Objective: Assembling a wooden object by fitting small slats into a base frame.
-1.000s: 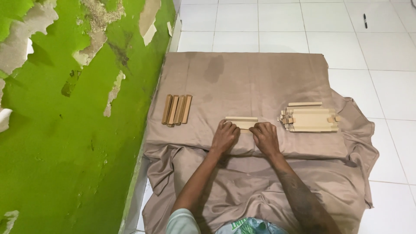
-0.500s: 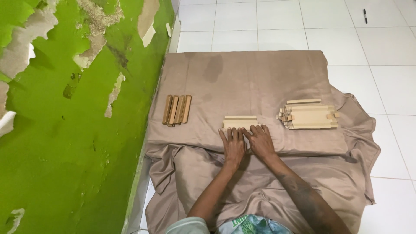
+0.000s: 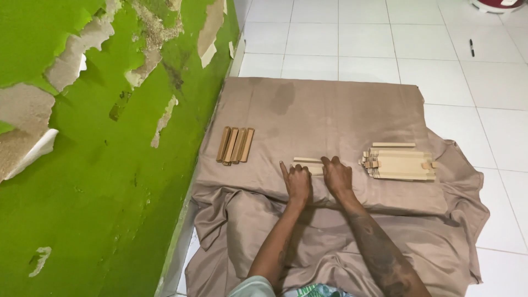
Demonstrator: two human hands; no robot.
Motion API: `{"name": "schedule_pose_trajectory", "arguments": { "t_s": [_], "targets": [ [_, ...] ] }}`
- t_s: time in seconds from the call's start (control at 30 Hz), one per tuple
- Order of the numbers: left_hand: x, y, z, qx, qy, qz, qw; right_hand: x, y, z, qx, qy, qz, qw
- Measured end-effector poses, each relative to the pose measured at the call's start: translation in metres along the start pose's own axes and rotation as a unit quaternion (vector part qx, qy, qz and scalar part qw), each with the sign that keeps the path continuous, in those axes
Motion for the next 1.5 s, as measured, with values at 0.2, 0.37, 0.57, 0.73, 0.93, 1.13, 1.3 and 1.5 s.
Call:
{"name": "schedule_pose_trajectory", "arguments": {
  "t_s": [0.2,0.37,0.57,0.73,0.93,1.13,1.3,1.5],
  "targets": [
    [0.001,0.000,-0.051,-0.045,0.074,-0.058,0.995,-0.006,0.021,0.001,0.182,0.032,-0.089,0.979],
    [-0.001,-0.002,-0.035,-0.050,0.062,-0.051,0.996,-0.003,0.021,0.008,0.156,0.036,-0.153,0.975],
    [0.007,0.004,-0.034,-0.015,0.008,-0.027,0.999,0.000,0.015,0.009,0.074,-0.013,-0.107,0.991],
    [0.010,0.002,-0.037,-0.033,-0.013,-0.026,0.999,0.007,-0.006,0.009,0.020,-0.087,-0.037,0.995],
    [0.012,0.006,-0.033,-0.020,-0.016,-0.006,1.000,0.000,-0.006,0.008,-0.030,-0.074,-0.030,0.996],
    [0.008,0.007,-0.023,-0.006,-0.007,-0.011,1.000,-0.012,0.009,0.016,0.139,0.023,-0.153,0.978],
    [0.003,0.009,-0.035,-0.043,0.052,-0.031,0.997,-0.006,0.010,0.031,0.129,0.039,-0.202,0.970],
    [-0.033,0.011,-0.031,-0.056,0.163,0.043,0.984,-0.016,0.030,-0.003,0.112,-0.045,-0.195,0.973]
  ]
}}
Point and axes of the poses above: each hand's wrist, its own y-axis away from the middle knuckle, its own z-axis out of the palm, x = y × z, the point moved 8 cm from there along -y, towards the middle knuckle, and after that the axes turned 5 degrees about z, right-handed, at the moved point
